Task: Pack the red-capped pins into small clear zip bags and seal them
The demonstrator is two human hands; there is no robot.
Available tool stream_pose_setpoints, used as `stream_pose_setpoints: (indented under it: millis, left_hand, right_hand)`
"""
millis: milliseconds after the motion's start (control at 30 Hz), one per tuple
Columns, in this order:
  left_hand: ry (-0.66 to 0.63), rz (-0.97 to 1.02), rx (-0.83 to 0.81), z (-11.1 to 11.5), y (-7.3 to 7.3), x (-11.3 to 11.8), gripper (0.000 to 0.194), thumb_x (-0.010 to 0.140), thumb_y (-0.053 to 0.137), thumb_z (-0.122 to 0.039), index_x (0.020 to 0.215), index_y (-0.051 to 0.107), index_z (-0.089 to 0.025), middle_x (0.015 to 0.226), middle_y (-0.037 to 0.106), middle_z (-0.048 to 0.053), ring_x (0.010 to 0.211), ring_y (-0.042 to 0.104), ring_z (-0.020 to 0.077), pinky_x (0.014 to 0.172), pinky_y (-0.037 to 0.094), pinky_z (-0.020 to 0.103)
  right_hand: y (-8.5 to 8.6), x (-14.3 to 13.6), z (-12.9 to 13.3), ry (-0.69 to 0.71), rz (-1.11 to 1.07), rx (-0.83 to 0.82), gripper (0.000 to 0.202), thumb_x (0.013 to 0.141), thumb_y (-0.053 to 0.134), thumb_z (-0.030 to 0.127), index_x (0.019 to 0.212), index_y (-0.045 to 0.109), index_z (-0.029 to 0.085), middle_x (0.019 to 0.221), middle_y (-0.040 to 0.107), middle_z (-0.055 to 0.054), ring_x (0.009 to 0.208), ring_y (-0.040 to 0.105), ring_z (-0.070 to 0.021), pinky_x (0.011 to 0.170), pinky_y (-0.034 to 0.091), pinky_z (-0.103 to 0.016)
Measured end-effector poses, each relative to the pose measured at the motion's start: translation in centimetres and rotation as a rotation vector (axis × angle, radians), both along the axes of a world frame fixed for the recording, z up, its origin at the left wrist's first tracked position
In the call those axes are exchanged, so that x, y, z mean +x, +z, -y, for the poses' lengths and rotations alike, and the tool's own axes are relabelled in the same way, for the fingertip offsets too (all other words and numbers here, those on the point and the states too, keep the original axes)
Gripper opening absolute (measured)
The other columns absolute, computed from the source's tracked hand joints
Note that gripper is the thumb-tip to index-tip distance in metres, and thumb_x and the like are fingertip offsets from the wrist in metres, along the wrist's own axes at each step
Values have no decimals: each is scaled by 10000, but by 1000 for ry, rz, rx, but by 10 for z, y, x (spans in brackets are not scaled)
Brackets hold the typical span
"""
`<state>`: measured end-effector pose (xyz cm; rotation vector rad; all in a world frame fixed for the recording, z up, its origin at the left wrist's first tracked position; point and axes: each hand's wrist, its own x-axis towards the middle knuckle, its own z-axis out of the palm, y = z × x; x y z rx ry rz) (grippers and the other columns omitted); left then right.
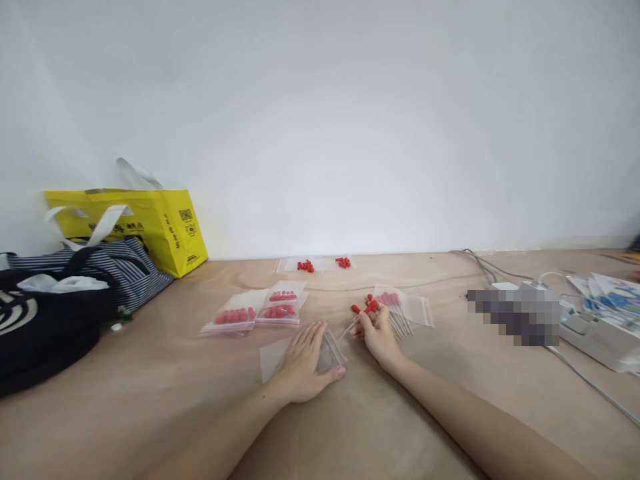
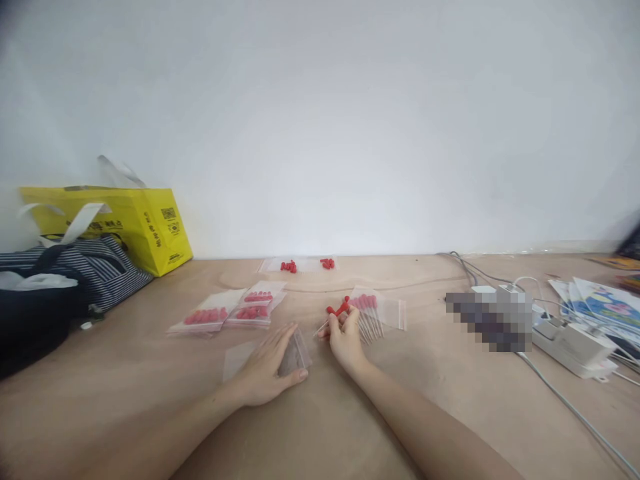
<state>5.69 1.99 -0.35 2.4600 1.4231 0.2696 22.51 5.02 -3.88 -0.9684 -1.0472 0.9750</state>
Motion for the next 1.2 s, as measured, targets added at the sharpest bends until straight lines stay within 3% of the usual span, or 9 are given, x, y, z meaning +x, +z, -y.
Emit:
stream_pose_setpoints:
  millis: [300, 667, 933, 1067, 1133, 1200]
  left_hand:
    - [-14, 35, 24, -1, -3, -1, 746, 732, 508, -487, 1309, 252, -89, 1377, 263, 164, 1271, 187, 285, 1021, 192, 431]
    - [-25, 54, 37, -2, -6, -3, 721, 744, 494, -492, 1315, 245, -128, 1377, 274, 142, 1269, 200, 275, 1014, 200, 433]
    - [-6, 182, 54, 1, -6, 0, 707, 689, 572, -453, 1274, 290, -171, 1307, 363, 130, 1211, 305, 298, 972, 274, 439]
    - [5, 309, 21, 1, 7, -7, 406, 717, 496, -236, 1115, 454, -175, 1093, 538, 82, 1038, 489, 242, 865, 400, 375]
    - [-120, 249, -94, 0, 15, -16, 367, 689, 489, -172, 1053, 523, -200, 1077, 574, 48, 1007, 519, 230, 858, 410, 357]
    - [-207, 172, -140, -1, 20, -25, 447, 690, 540, -217, 1134, 500, -246, 1195, 530, 21, 1094, 466, 249, 931, 346, 392]
  right_hand:
    - [0, -1, 2, 91, 0, 9, 464, 734, 506, 384, 1061, 207, 243, 690, 511, 52, 450, 551, -105, 433, 436, -245]
    - [3, -2, 6, 284, 84, -55, 426, 701, 481, 572, 892, 327, 224, 583, 549, 70, 393, 513, -87, 407, 384, -204]
    - [6, 2, 12, 485, 272, -5, 302, 673, 596, 464, 754, 514, 184, 575, 516, 50, 507, 508, -87, 519, 418, -229]
    - [4, 2, 12, 493, 202, -35, 330, 653, 616, 457, 764, 435, 204, 528, 490, 90, 412, 465, -63, 433, 391, -198]
    - [3, 1, 12, 468, 179, -50, 348, 644, 618, 467, 735, 402, 209, 487, 465, 108, 354, 422, -53, 373, 355, -178]
    - [3, 1, 12, 445, 177, -63, 355, 628, 630, 465, 709, 403, 204, 473, 475, 104, 337, 412, -51, 346, 337, -169]
